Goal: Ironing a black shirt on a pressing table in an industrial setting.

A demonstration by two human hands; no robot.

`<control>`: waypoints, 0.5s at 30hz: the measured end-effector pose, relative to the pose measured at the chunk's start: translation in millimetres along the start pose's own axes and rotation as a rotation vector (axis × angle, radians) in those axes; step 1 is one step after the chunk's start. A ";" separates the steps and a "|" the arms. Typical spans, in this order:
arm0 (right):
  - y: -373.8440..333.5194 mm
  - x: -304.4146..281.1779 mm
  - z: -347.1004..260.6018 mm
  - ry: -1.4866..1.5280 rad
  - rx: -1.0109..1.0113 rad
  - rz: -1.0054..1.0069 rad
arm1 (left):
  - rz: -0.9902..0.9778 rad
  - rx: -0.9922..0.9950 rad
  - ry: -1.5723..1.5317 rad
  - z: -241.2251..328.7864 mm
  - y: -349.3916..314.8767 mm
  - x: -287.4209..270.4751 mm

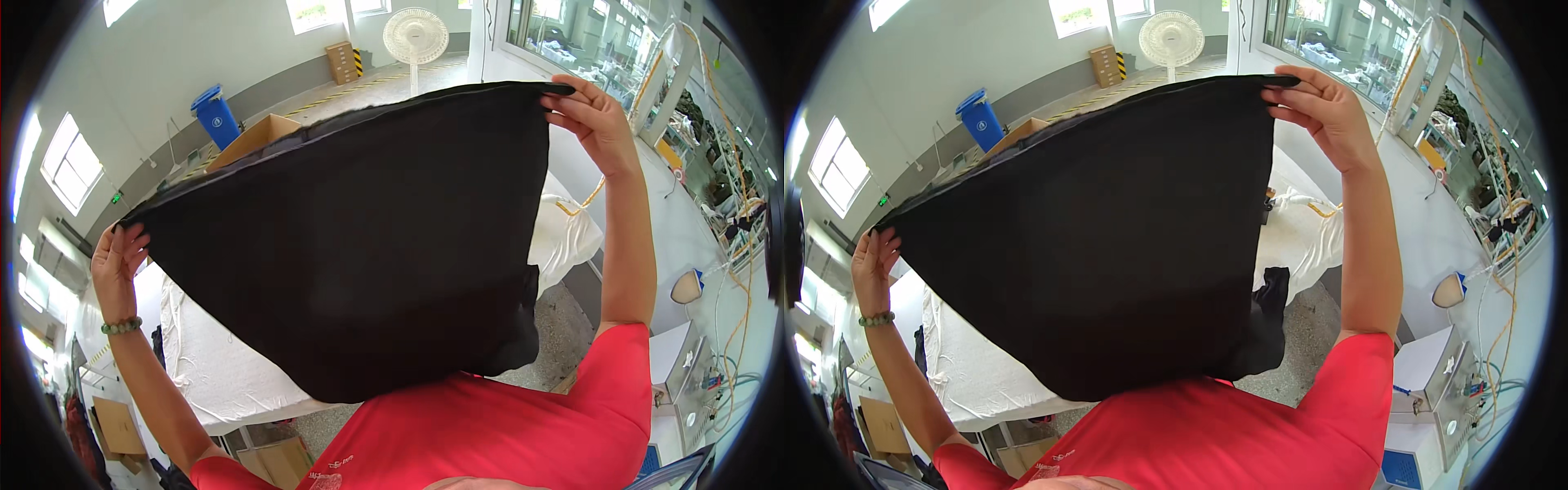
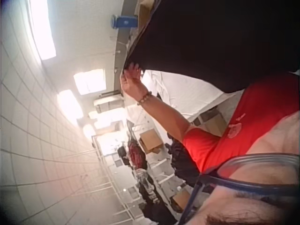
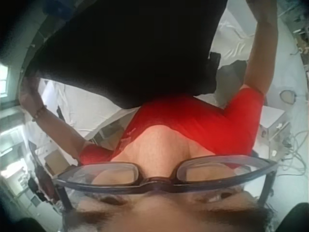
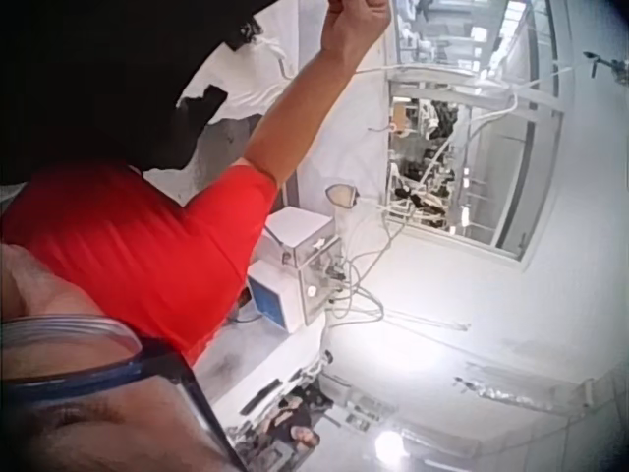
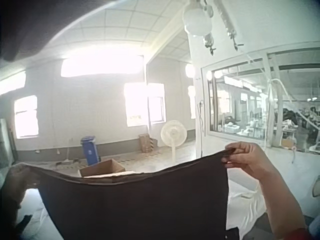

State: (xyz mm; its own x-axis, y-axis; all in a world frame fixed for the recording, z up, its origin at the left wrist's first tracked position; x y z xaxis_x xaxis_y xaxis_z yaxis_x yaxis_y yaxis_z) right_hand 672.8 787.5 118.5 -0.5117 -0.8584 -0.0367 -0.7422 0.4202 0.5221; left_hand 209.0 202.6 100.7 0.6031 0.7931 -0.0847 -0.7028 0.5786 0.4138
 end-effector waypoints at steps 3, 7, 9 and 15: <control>-3.0 -2.8 5.8 -0.088 0.088 0.042 | 0.024 -0.029 0.007 -6.2 1.5 -9.0; -1.4 -12.3 12.6 -0.057 0.111 0.128 | 0.005 -0.035 -0.017 -11.6 3.3 -15.6; -1.4 -14.9 16.2 -0.047 0.121 0.138 | -0.035 -0.064 -0.014 -13.7 2.3 -18.1; -5.6 -27.0 27.0 -0.052 0.177 0.192 | 0.096 -0.007 -0.019 -3.7 -11.0 -0.6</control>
State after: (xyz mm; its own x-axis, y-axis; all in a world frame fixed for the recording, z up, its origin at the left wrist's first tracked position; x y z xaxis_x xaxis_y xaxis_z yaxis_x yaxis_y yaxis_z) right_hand 679.1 816.2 93.6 -0.6687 -0.7436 0.0028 -0.6911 0.6229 0.3667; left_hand 215.0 196.4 92.9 0.5400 0.8412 -0.0276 -0.7604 0.5016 0.4124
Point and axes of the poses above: each hand's wrist, its own y-axis towards the middle knuckle, its own x-axis out of the palm, z = x × y, the point moved 7 cm from there along y, towards the middle knuckle, and after that the axes turned 11 degrees about -z, right-handed, at the moved point
